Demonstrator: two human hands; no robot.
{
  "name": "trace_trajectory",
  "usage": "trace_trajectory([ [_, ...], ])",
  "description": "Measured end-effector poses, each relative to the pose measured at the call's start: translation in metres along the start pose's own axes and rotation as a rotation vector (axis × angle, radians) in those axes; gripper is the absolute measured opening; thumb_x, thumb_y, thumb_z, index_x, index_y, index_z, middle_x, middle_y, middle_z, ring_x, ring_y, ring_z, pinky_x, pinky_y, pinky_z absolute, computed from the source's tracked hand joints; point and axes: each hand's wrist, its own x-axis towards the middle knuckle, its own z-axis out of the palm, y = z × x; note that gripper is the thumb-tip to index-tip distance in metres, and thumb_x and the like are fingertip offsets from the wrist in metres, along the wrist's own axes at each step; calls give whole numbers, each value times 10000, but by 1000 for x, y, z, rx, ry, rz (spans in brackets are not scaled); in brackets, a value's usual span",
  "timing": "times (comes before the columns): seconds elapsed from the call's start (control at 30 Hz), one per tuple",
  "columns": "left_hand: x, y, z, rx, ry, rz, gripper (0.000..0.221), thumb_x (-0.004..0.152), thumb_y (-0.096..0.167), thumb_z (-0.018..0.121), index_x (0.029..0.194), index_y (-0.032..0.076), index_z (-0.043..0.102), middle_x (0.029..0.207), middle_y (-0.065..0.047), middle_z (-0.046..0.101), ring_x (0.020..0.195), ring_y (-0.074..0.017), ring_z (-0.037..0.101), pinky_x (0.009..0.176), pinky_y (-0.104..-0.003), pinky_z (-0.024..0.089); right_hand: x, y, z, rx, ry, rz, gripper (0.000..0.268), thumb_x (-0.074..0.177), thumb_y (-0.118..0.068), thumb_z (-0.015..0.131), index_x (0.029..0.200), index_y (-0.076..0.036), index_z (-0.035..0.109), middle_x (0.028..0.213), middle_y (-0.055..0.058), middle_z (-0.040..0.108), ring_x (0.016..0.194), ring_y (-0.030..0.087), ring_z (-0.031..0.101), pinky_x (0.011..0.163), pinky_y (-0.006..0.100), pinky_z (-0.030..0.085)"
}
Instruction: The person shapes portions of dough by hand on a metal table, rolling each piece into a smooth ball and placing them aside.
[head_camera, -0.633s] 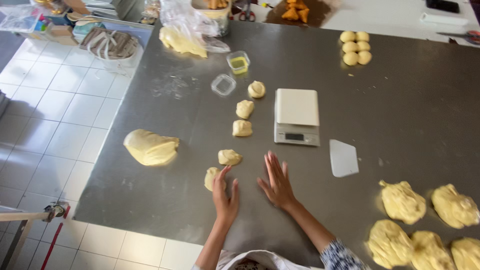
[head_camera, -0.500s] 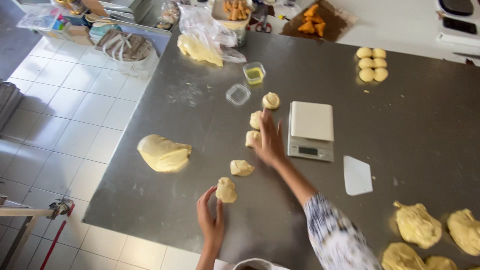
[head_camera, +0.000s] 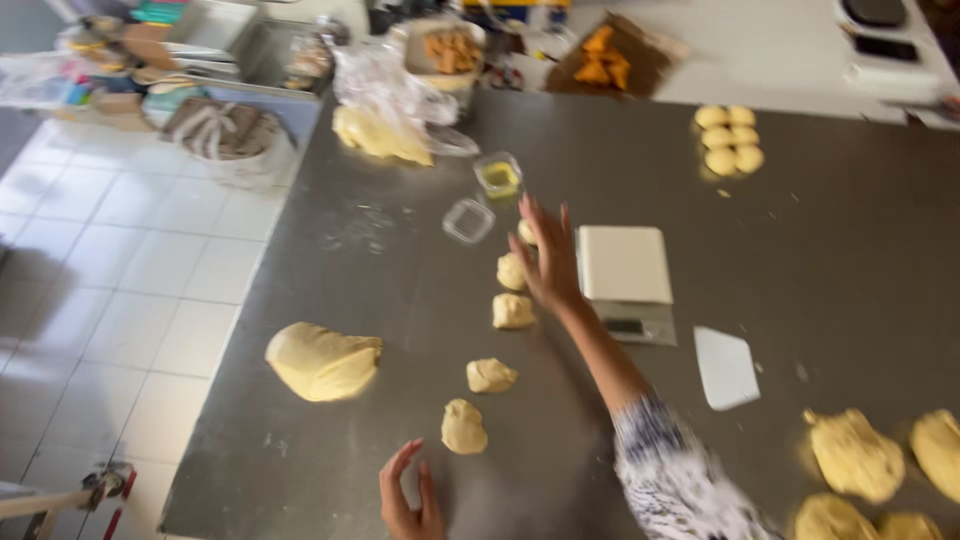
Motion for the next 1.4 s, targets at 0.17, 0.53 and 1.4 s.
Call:
trace_trajectory([
  [0.17,13,43,36,-191,-137,39,309,956,-50,606,1262,-12,610,1192,-123,708,1148,-243,673,1028,-388,520,-293,-107,-155,-193,111,186,395,978,-185,653,1361,-108,591,1393,83,661,1321,265,615,1182,437,436],
  [0.53,-24,84,81,-420,-492,95,292,973,-80,569,1252,-4,615,1183,-125,705,1130,-218,674,981,-332,530,-300,-104,-51,-316,-40,299,785,942,-284,690,1573,29,343,1667,233,305,1577,342,254,1281,508,229],
  [1.4,-106,165,155,-639,-830,163,268,971,-70,571,1227,-10,620,1086,-114,748,1000,-195,723,908,-333,574,-449,-61,-320,-1106,19,600,848,622,-490,865,1376,-170,643,1466,161,509,1284,482,482,969,685,454],
])
